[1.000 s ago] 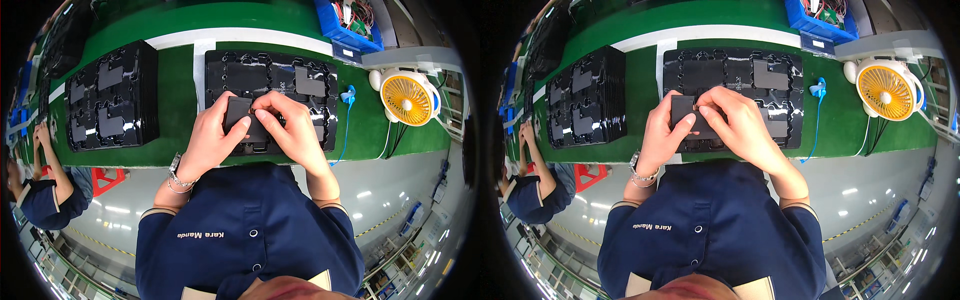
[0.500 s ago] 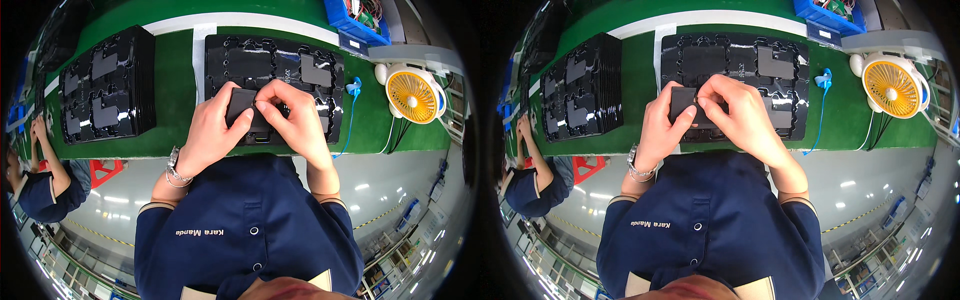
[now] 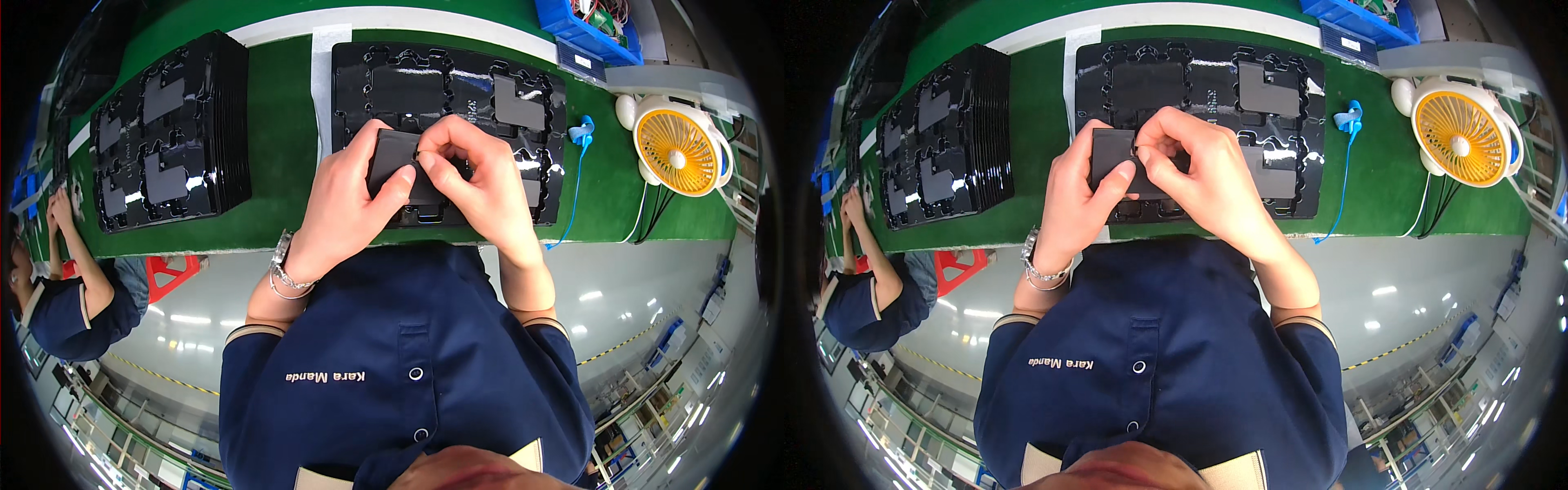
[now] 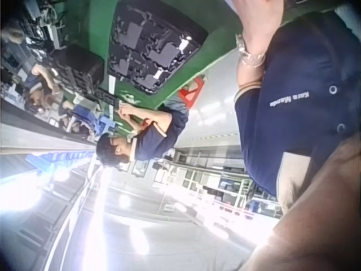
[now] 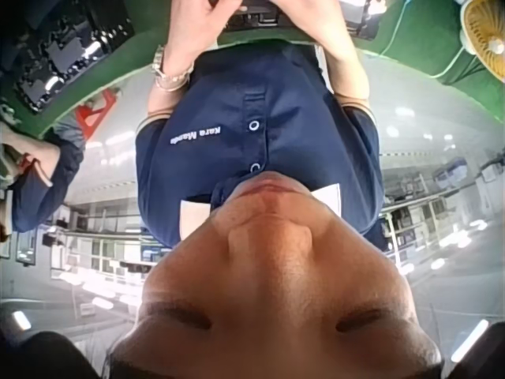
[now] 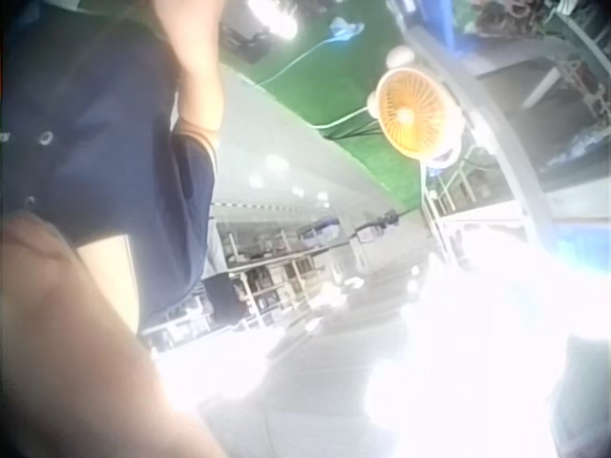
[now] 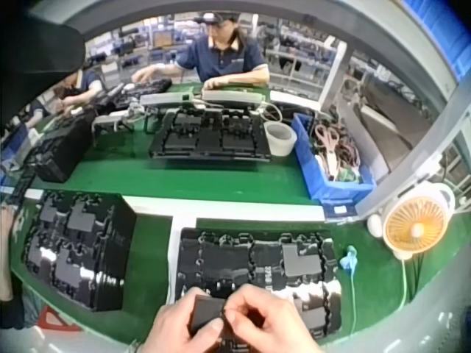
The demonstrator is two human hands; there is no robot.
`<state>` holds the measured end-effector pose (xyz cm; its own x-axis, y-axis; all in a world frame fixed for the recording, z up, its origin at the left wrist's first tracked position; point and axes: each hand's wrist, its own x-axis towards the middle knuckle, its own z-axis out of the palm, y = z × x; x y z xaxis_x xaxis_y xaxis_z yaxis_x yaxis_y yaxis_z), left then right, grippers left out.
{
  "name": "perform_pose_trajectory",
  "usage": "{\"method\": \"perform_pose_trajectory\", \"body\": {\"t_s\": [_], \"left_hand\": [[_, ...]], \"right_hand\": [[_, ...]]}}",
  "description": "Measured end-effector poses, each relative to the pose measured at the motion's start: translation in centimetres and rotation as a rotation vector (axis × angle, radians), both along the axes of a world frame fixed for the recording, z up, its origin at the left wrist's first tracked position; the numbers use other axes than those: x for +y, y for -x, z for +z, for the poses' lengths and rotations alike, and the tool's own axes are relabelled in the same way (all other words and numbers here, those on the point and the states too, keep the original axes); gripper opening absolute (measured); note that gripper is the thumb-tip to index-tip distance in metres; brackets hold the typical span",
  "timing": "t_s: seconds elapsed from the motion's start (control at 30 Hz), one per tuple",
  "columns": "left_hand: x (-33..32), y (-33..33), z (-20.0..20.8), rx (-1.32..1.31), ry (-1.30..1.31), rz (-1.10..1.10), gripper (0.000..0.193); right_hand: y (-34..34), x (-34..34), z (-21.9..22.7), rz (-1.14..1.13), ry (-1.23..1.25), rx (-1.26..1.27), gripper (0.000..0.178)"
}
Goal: Manually assembling and inspecting small electronic components on a production line.
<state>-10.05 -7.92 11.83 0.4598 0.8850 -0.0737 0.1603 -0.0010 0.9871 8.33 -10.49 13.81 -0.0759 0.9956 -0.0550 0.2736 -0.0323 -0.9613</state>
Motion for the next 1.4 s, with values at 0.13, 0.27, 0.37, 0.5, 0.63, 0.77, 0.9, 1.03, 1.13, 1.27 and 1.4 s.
{"method": "perform_pose_trajectory", "body": {"t_s": [0.13, 0.27, 0.37, 0.5, 0.63, 0.77, 0.9, 1.03, 1.13, 1.27, 1.4], "left_hand": [[0.0, 0.1, 0.1, -0.024, 0.017, 0.003, 0.02], [0.0, 0.1, 0.2, -0.024, 0.016, 0.003, 0.02], [-0.2, 0.1, 0.1, -0.012, 0.004, 0.006, 0.02], [0.0, 0.4, 0.1, 0.064, -0.016, -0.043, 0.016], [-0.3, 0.1, -0.3, 0.05, -0.055, 0.012, 0.023], [-0.4, 0.1, 0.0, 0.07, -0.052, 0.01, 0.022], [-0.4, 0.0, 0.0, 0.066, -0.045, 0.009, 0.022], [-0.5, -0.1, -0.1, 0.044, -0.034, 0.012, 0.022], [-0.6, -0.2, -0.2, 0.037, -0.016, 0.012, 0.023], [-0.6, -0.3, -0.6, 0.007, -0.02, 0.038, 0.021], [-0.5, -0.4, -0.3, -0.036, 0.03, 0.05, 0.019]], "right_hand": [[0.1, -0.1, 0.2, -0.011, 0.042, 0.02, 0.008], [0.0, -0.1, 0.2, -0.006, 0.036, 0.028, 0.009], [-0.1, -0.1, 0.4, -0.004, 0.039, 0.063, 0.01], [-0.1, -0.1, 0.6, 0.0, 0.038, 0.037, 0.01], [-0.2, -0.1, 0.3, -0.002, 0.027, 0.01, 0.009], [-0.2, -0.2, 0.1, 0.002, 0.006, 0.004, 0.008], [-0.1, -0.3, 0.1, -0.011, 0.019, 0.015, 0.008], [-0.1, -0.5, 0.1, -0.018, 0.012, 0.007, 0.008], [0.0, -0.6, 0.1, -0.015, 0.003, -0.06, 0.008], [0.0, -0.7, 0.4, -0.012, 0.055, -0.026, 0.007], [-0.2, -0.6, -0.7, -0.04, 0.117, 0.146, 0.009]]}}
